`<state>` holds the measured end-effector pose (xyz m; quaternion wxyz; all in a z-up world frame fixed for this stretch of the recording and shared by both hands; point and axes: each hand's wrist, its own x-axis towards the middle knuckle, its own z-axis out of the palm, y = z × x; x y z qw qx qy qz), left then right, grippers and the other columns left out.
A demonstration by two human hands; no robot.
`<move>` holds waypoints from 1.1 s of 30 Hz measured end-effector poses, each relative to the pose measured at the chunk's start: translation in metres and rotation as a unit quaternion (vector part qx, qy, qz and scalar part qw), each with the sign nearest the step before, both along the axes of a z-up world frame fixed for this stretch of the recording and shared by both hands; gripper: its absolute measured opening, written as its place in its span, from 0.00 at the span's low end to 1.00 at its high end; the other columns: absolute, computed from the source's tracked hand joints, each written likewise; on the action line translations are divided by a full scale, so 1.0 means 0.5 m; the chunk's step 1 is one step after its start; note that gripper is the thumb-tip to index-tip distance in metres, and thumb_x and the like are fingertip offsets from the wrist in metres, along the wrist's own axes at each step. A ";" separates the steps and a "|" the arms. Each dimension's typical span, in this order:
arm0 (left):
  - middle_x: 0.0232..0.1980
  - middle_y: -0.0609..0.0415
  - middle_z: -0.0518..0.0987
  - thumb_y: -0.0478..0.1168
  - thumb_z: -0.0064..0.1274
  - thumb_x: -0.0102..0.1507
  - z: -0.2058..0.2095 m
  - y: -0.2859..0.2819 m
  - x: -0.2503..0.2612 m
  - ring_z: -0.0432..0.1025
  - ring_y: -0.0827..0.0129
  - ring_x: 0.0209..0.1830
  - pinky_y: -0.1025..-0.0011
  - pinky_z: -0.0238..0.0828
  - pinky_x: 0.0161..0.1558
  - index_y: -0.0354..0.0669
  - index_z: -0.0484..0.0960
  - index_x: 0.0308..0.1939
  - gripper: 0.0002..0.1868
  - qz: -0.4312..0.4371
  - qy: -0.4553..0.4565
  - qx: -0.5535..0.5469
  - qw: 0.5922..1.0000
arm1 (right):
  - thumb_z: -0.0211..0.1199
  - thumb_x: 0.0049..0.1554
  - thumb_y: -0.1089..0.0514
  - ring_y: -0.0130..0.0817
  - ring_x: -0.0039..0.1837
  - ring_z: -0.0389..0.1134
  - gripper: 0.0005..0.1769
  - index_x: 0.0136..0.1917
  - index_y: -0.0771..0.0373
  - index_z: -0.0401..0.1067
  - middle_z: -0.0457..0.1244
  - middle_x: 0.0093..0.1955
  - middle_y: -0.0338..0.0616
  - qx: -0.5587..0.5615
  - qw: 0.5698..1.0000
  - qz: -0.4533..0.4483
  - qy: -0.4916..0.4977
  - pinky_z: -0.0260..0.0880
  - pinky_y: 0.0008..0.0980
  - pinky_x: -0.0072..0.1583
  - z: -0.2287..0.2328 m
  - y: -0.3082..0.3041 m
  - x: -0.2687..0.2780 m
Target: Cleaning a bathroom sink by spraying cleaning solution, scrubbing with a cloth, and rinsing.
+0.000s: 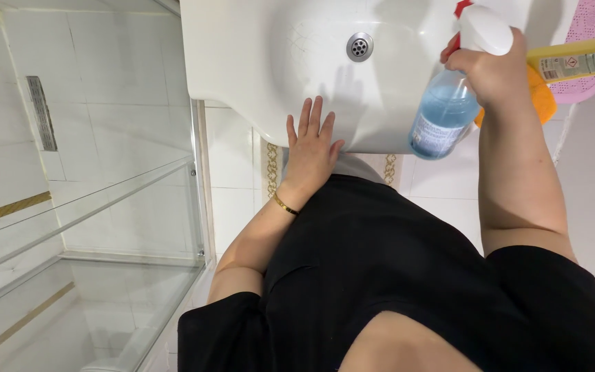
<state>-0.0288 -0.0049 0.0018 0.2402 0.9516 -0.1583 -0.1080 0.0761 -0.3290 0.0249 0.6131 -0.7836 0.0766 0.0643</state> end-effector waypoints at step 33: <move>0.78 0.36 0.60 0.45 0.55 0.68 -0.101 0.364 0.121 0.51 0.41 0.80 0.49 0.49 0.76 0.35 0.76 0.64 0.23 0.152 -0.039 -0.061 0.986 | 0.69 0.50 0.70 0.28 0.52 0.71 0.27 0.63 0.65 0.75 0.69 0.51 0.39 -0.061 0.989 -0.083 0.103 0.73 0.28 0.53 -0.078 0.161 -0.138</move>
